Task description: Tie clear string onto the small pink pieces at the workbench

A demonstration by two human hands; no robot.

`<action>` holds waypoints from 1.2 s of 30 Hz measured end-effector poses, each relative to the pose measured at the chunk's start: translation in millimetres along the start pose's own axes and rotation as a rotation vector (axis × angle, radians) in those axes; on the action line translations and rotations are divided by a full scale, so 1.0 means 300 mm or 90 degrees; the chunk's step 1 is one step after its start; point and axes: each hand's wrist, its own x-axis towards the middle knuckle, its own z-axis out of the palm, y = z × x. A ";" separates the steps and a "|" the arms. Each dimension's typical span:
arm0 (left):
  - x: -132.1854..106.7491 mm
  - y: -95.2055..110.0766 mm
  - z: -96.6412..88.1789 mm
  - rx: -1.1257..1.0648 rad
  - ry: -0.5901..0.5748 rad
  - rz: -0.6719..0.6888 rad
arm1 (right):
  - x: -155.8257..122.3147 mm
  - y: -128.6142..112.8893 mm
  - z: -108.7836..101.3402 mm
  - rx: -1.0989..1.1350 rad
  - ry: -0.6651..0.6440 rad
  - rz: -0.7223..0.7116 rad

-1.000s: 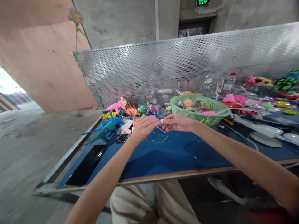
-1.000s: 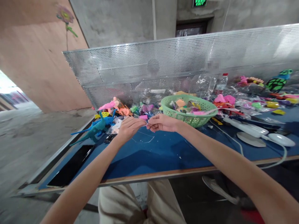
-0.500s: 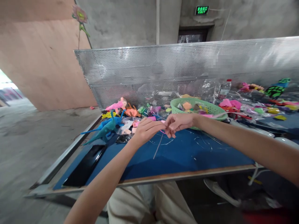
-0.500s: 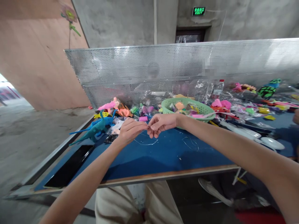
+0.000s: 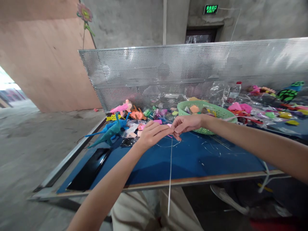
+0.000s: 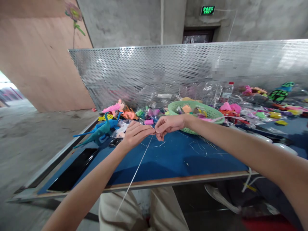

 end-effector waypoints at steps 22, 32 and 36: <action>0.022 0.016 0.008 0.030 -0.015 -0.024 | 0.002 -0.002 -0.034 -0.210 0.041 -0.026; 0.033 0.017 0.013 0.013 -0.014 -0.072 | -0.017 -0.078 -0.017 -0.206 -0.086 0.009; 0.034 0.010 0.019 0.046 -0.014 -0.071 | -0.017 -0.101 -0.021 -0.288 -0.084 0.016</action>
